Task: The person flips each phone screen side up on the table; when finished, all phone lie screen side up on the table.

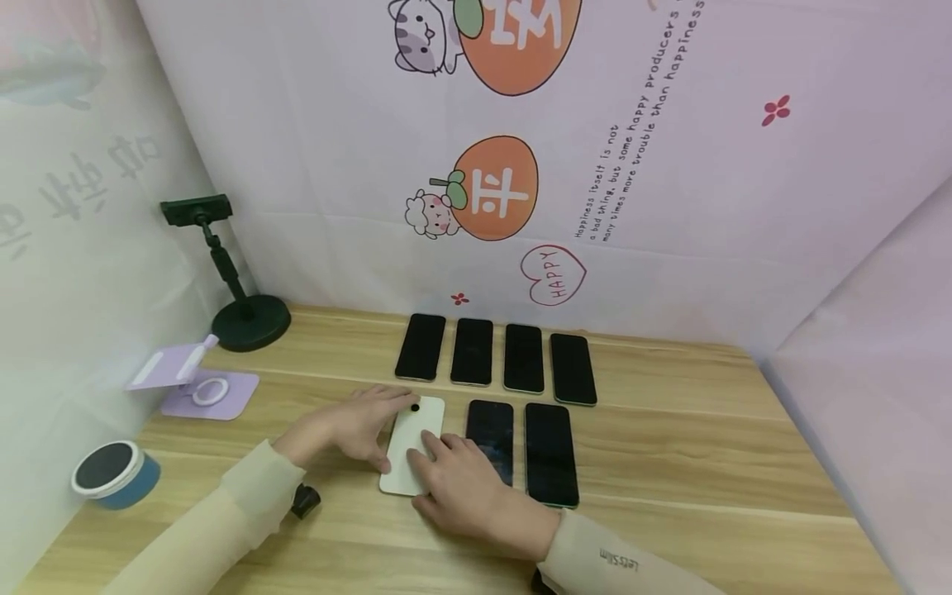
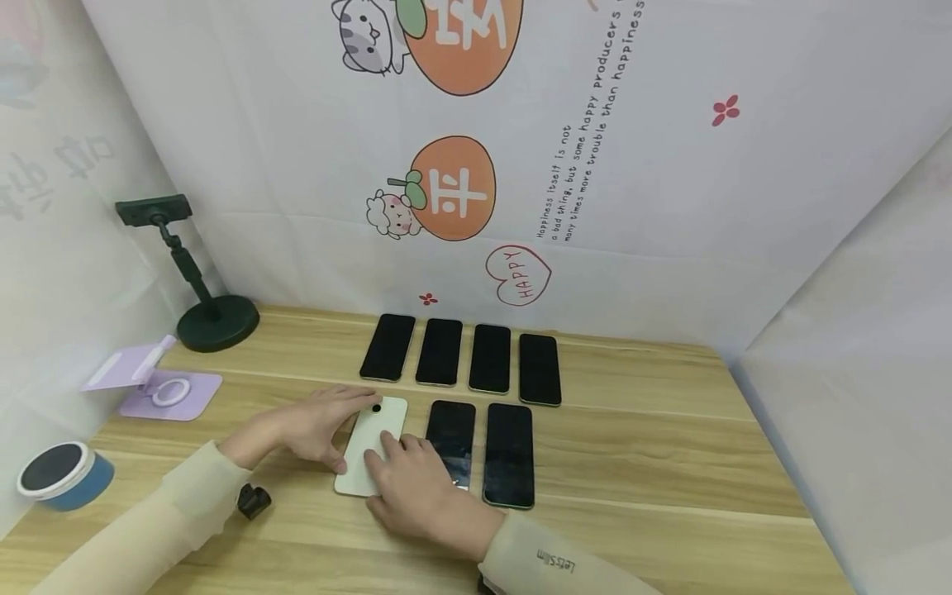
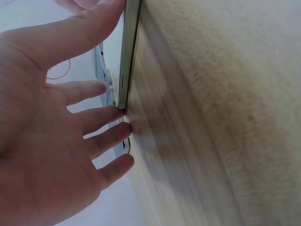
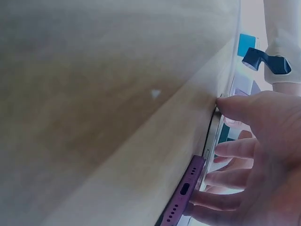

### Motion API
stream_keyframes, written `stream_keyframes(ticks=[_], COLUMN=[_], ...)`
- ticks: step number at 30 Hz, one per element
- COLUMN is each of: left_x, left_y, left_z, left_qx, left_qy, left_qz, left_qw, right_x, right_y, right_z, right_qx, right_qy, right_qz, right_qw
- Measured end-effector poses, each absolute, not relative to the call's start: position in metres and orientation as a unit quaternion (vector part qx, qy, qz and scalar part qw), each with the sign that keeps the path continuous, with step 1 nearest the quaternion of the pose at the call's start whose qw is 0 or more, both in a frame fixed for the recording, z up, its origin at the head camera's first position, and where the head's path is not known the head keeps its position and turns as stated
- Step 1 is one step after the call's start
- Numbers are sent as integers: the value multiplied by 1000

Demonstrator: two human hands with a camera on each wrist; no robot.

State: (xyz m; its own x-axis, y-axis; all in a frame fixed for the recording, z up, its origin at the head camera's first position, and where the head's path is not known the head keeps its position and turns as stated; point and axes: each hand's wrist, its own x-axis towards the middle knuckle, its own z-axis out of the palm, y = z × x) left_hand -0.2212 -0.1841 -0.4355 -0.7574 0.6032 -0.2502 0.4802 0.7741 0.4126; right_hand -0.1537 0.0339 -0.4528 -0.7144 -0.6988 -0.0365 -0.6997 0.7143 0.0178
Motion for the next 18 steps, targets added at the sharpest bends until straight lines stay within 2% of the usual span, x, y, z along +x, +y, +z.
stream_keyframes(ticks=[6, 11, 18], left_x=[-221, -225, -233], left_y=[-183, -181, -174], left_z=[-438, -440, -439], left_qx=[308, 321, 262], left_qy=[916, 892, 881], left_qz=[188, 270, 346], left_qw=[174, 169, 191], right_x=[-157, -157, -160], right_y=[33, 33, 34], right_z=[-455, -455, -464], right_qx=[-379, -390, -408], right_qy=[924, 920, 912], right_qz=[41, 46, 48], right_qw=[7, 4, -6])
